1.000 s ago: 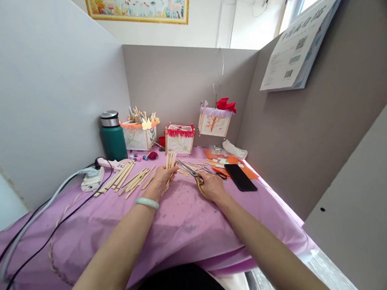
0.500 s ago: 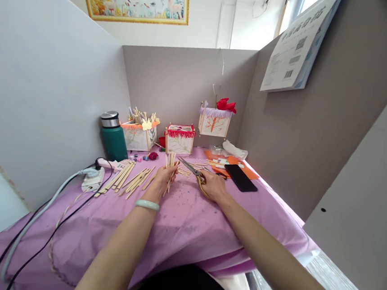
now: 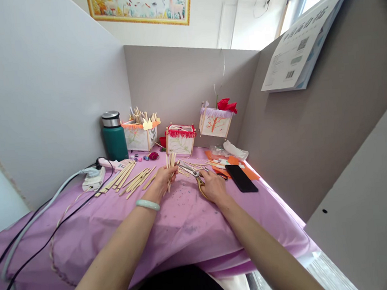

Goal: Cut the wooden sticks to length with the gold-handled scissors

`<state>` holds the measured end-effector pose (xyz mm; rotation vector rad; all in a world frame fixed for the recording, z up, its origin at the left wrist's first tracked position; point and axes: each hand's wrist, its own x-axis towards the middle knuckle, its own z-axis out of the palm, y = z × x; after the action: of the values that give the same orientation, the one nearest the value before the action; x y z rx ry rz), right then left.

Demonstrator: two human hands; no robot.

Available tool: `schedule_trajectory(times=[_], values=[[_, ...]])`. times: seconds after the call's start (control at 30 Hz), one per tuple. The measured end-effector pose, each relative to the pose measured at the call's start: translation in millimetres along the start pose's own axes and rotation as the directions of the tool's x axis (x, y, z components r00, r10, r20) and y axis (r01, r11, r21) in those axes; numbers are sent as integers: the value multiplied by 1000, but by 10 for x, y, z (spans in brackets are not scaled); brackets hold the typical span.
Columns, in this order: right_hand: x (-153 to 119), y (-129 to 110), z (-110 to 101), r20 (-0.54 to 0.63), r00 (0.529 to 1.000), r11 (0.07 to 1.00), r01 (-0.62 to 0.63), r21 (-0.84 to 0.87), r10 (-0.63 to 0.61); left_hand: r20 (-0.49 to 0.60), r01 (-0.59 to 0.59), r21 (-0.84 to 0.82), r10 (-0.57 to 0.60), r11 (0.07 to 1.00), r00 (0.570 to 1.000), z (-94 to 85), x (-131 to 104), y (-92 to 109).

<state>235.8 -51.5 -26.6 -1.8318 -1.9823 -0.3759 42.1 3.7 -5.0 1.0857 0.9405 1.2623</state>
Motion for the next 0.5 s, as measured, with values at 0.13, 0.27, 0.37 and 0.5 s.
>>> schedule_trajectory(times=[0.13, 0.27, 0.37, 0.5], values=[[-1, -7, 0, 6, 1000, 1000, 4, 5, -4, 17, -3, 3, 3, 1000, 1000, -21, 22, -17], [11, 1, 24, 12, 1000, 1000, 11, 9, -11, 46, -7, -8, 7, 1000, 999, -34, 23, -21], [25, 15, 34, 14, 999, 999, 30, 10, -30, 44, -27, -31, 28, 999, 999, -29, 10, -17], [34, 30, 10, 45, 998, 999, 43, -2, -43, 32, -37, -65, 39, 997, 999, -23, 6, -24]])
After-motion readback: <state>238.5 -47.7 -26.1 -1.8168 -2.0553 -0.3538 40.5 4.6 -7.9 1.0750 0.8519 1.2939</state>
